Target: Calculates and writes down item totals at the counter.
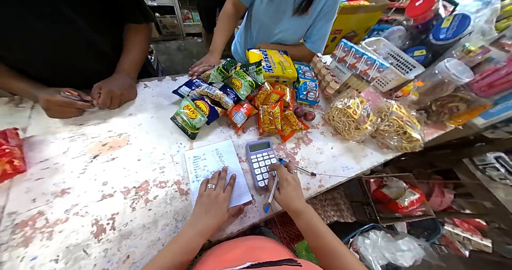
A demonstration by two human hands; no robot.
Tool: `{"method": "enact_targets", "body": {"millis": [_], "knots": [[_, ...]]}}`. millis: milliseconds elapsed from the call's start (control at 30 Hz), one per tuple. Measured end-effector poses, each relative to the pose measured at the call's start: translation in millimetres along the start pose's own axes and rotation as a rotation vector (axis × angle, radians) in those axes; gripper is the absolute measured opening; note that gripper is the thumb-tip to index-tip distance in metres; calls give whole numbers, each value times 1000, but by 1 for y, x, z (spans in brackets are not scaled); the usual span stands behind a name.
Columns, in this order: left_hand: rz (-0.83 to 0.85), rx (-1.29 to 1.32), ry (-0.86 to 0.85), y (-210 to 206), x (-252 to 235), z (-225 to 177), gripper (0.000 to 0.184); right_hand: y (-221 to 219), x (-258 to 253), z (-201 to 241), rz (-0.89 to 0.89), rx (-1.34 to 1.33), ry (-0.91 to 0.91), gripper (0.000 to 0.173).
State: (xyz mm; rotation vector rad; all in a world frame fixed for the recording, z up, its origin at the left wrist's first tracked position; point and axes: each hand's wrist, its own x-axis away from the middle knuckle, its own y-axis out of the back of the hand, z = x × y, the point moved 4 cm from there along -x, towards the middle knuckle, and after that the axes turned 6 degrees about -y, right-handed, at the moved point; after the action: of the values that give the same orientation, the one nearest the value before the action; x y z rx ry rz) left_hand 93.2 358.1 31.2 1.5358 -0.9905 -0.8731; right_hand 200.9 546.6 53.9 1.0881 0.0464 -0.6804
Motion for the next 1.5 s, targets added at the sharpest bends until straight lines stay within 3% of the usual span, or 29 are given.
{"method": "enact_targets", "body": {"millis": [200,333,500,567,667,800,933,1067,1233,1333,1500], "knots": [[-33,-18,-9,-8,4,1,103,17,21,-22,-12,-25,-33,24],[-90,-42,-21,-13,6,1,108,13,21,0,-1,-64,62,25],[-40,0,-21,-8,6,0,105,-13,10,26,94,-19,109,24],[-49,18,-39,-8,8,0,102,-9,8,18,37,-29,73,24],[-80,19,-70,-11,11,1,103,-1,9,-2,87,-123,41,28],[-166,-3,-83,-17,12,4,94,13,18,-23,-61,-87,12,25],[-176,12,-77,-18,11,4,92,12,8,-8,-13,-52,21,24],[-168,40,-70,-20,12,6,93,-10,-15,11,158,-71,4,24],[-189,17,-83,-21,14,8,92,14,4,-8,-40,-20,11,21],[-215,-5,-89,-22,11,6,90,22,20,-21,2,-31,22,23],[-189,20,-91,-22,13,6,92,3,4,-5,61,-50,25,24]]}}
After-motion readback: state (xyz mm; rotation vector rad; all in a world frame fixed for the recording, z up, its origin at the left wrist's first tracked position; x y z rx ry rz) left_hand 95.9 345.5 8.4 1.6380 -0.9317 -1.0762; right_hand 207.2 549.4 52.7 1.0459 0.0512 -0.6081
